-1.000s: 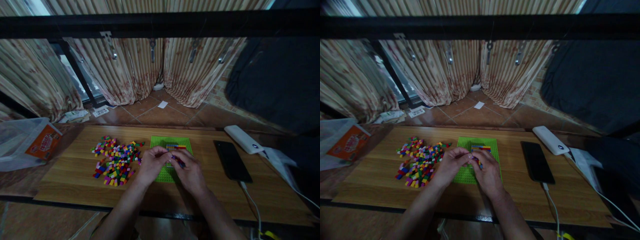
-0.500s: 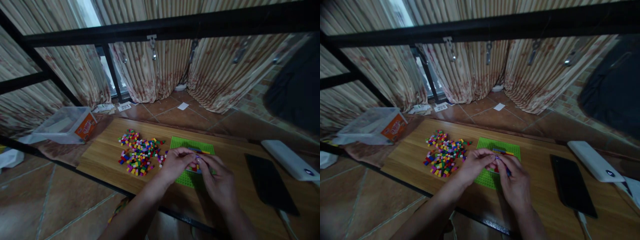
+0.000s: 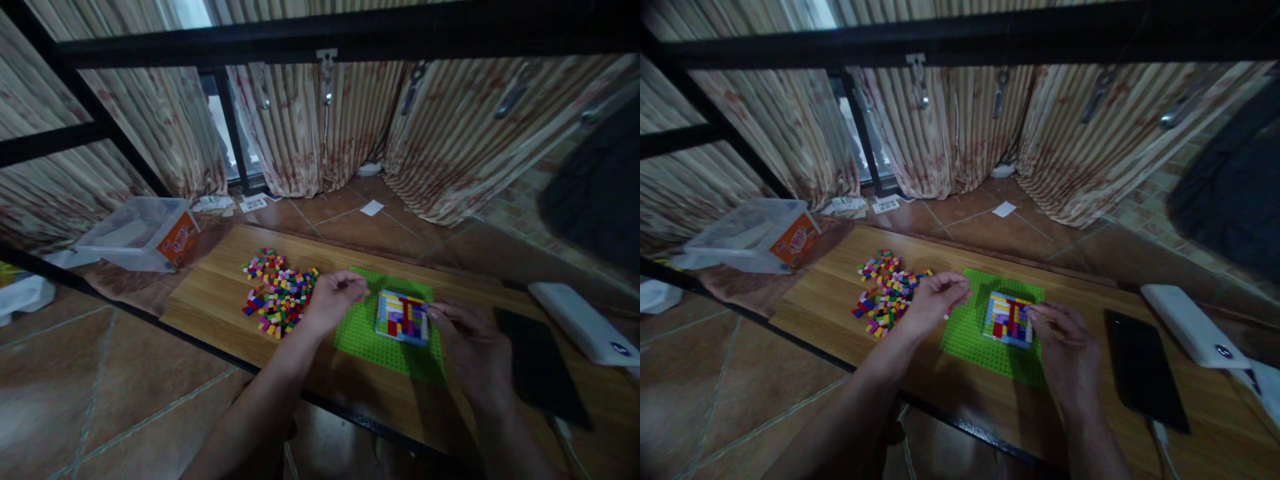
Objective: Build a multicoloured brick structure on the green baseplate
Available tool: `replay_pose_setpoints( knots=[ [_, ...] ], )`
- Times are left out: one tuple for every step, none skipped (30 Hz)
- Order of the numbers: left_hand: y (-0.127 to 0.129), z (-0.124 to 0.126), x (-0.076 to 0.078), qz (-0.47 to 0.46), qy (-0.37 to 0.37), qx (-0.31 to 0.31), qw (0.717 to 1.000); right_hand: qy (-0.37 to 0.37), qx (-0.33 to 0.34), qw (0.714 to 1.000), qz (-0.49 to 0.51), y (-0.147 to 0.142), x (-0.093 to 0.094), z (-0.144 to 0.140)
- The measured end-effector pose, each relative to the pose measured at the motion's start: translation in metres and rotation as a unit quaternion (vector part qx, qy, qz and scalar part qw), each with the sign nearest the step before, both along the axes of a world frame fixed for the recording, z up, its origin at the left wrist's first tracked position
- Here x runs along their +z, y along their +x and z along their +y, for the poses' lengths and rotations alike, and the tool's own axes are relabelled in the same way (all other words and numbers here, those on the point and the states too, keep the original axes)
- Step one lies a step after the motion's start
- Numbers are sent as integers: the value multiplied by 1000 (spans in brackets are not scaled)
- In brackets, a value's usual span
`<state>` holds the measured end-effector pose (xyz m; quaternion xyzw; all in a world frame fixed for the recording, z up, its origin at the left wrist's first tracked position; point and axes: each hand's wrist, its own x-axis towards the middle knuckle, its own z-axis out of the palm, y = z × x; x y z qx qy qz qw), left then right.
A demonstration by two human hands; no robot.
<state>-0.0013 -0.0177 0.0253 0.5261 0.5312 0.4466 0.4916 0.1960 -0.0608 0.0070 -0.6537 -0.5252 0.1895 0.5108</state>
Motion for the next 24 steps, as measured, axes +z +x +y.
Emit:
replay_pose_setpoints(
  knots=[
    [-2, 3, -1, 2, 2, -2, 1000, -6, -2, 1000, 18, 4, -1, 1],
    [-5, 6, -2, 1, 4, -5, 1000, -12, 2, 999, 35, 9, -2, 2],
    [-10, 9, -4, 2, 6, -6, 1000, -20, 10, 999, 46, 12, -3, 2],
    [-16, 13, -5, 5, 9, -3, 1000, -28, 19, 998, 51, 15, -5, 3],
    [-25, 17, -7, 33, 24, 13, 999, -38, 29, 998, 49, 18, -6, 3],
    [-34, 20, -8, 65, 40, 31, 997, -48, 39, 997, 43, 20, -8, 3],
    [-44, 23, -8, 97, 54, 44, 993, -56, 48, 997, 32, 22, -9, 3],
    [-54, 26, -8, 127, 70, 51, 988, -63, 56, 996, 22, 24, -11, 2],
    [-62, 28, -7, 156, 85, 52, 983, -68, 63, 996, 12, 26, -12, 2],
    [-68, 29, -6, 181, 89, 55, 978, -72, 71, 995, 4, 27, -13, 2],
    [-73, 30, -4, 201, 90, 60, 974, -76, 78, 994, -3, 28, -15, 2],
    [-76, 30, -2, 217, 90, 63, 970, -80, 83, 993, -8, 28, -16, 2],
    [-77, 30, -1, 228, 88, 67, 967, -84, 89, 992, -14, 28, -17, 2],
    [-78, 30, 1, 234, 87, 70, 966, -86, 94, 992, -19, 28, -18, 2],
    [-77, 30, 2, 236, 87, 72, 965, -86, 97, 991, -23, 28, -19, 2],
    [-77, 30, 3, 236, 86, 72, 965, -84, 98, 991, -26, 27, -19, 2],
    [-77, 30, 3, 235, 85, 73, 966, -80, 99, 991, -29, 26, -18, 2],
    [-77, 31, 3, 232, 82, 74, 966, -77, 99, 992, -32, 25, -18, 2],
    [-78, 31, 3, 231, 77, 74, 967, -76, 98, 992, -34, 25, -17, 2],
    [-79, 32, 2, 231, 73, 76, 967, -77, 97, 992, -34, 24, -17, 2],
    [-81, 33, 2, 229, 70, 81, 968, -80, 96, 992, -32, 23, -17, 2],
    [-83, 33, 1, 224, 67, 89, 968, -86, 95, 991, -27, 23, -17, 2],
    [-87, 34, 1, 217, 65, 101, 969, -94, 95, 991, -21, 23, -17, 1],
    [-91, 36, 0, 209, 65, 114, 969, -102, 92, 990, -18, 24, -18, 1]
  ],
)
